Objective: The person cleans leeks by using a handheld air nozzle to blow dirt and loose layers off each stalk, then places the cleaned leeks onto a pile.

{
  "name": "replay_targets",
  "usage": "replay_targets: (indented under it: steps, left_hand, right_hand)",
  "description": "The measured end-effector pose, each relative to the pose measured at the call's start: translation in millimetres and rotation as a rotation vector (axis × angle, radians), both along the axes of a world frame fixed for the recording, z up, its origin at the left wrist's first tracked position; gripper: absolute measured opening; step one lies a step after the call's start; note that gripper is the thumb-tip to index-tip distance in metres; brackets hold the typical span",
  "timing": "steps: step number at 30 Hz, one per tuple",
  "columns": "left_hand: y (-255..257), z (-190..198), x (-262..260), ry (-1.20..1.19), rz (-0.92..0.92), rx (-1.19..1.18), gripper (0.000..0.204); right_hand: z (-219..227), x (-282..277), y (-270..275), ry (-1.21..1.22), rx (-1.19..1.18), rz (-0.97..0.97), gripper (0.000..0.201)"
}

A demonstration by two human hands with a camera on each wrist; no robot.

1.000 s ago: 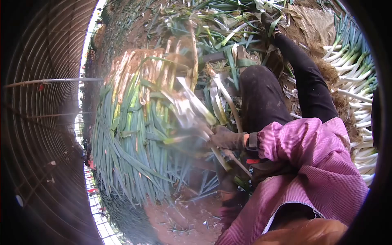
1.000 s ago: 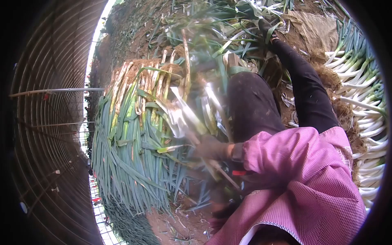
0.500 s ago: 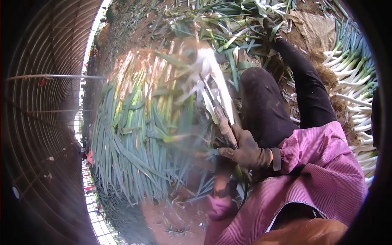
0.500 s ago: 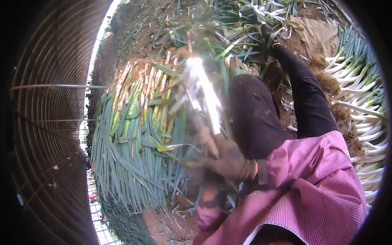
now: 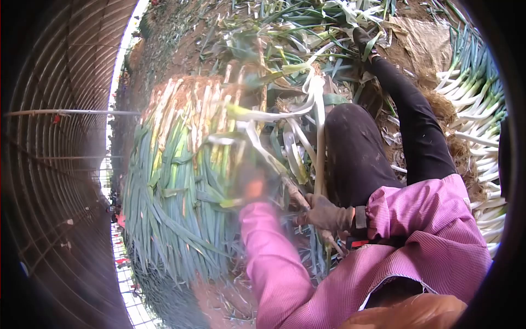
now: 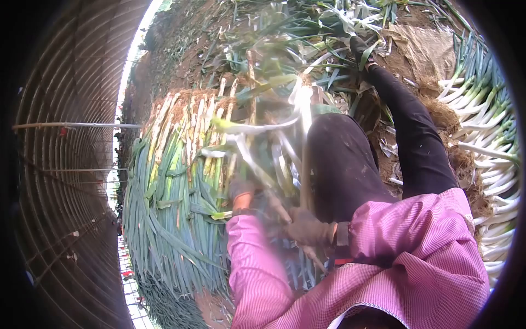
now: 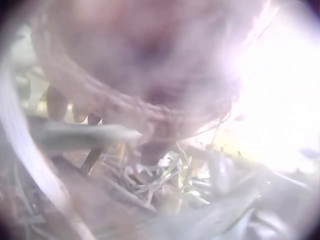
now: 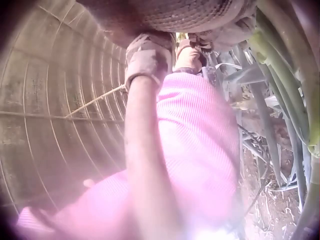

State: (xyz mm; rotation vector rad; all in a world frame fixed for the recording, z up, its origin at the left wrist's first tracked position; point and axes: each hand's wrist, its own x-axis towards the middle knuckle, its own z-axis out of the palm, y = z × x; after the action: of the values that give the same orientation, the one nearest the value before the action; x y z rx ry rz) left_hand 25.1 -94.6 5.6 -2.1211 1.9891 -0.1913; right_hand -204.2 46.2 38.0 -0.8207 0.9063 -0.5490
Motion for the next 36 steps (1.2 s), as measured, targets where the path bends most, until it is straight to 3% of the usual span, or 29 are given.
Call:
replay_targets:
  steps: [3, 9, 12, 15, 16, 19, 20, 23, 24, 27, 31, 32, 33, 36]
  left_hand:
    - [-8, -12, -7, 0.072, 0.049, -0.004, 0.036]
    - [23, -6, -22, 0.158, 0.017, -0.021, 0.037]
    - [67, 3, -33, 0.160, -0.011, -0.073, 0.037]
    - [99, 7, -47, 0.103, -0.024, -0.161, 0.038]
    - [105, 7, -51, 0.076, -0.032, -0.196, 0.038]
    - [113, -1, -54, -0.004, -0.034, -0.278, 0.039]
    - [112, -1, -54, -0.013, -0.034, -0.292, 0.039]
    - [113, 1, -58, -0.034, -0.025, -0.314, 0.040]
    - [112, 2, -60, -0.032, -0.023, -0.311, 0.040]
    - [120, 8, -68, -0.060, -0.022, -0.338, 0.041]
    - [132, 21, -81, -0.044, 0.047, -0.256, 0.039]
    - [135, 19, -78, -0.031, 0.054, -0.235, 0.038]
    - [138, -1, -59, -0.021, 0.009, -0.265, 0.035]
    - [139, -4, -56, -0.102, -0.089, -0.380, 0.025]
  right_hand:
    - [2, -2, -9, -0.012, 0.111, -0.002, 0.051]
    - [-30, 17, 2, -0.063, -0.028, -0.088, 0.035]
    - [8, -8, -3, -0.074, 0.035, -0.023, 0.034]
    - [-2, 3, 9, -0.035, 0.107, -0.089, 0.048]
    - [17, -8, 7, 0.039, 0.142, -0.047, 0.046]
    - [7, -12, 21, 0.044, -0.092, 0.042, 0.045]
    - [8, -12, 24, 0.165, -0.176, 0.108, 0.045]
    - [-5, -6, 24, 0.190, -0.138, 0.018, 0.041]
    - [-6, -2, 21, 0.020, -0.078, -0.152, 0.040]
    - [-6, -5, 17, -0.026, 0.100, -0.254, 0.041]
    - [1, -9, 28, 0.208, -0.139, 0.078, 0.048]
    - [-5, -6, 30, 0.122, -0.082, 0.145, 0.050]
    - [-2, -7, 29, 0.127, -0.045, 0.142, 0.049]
    - [14, -17, 25, 0.090, 0.046, 0.096, 0.048]
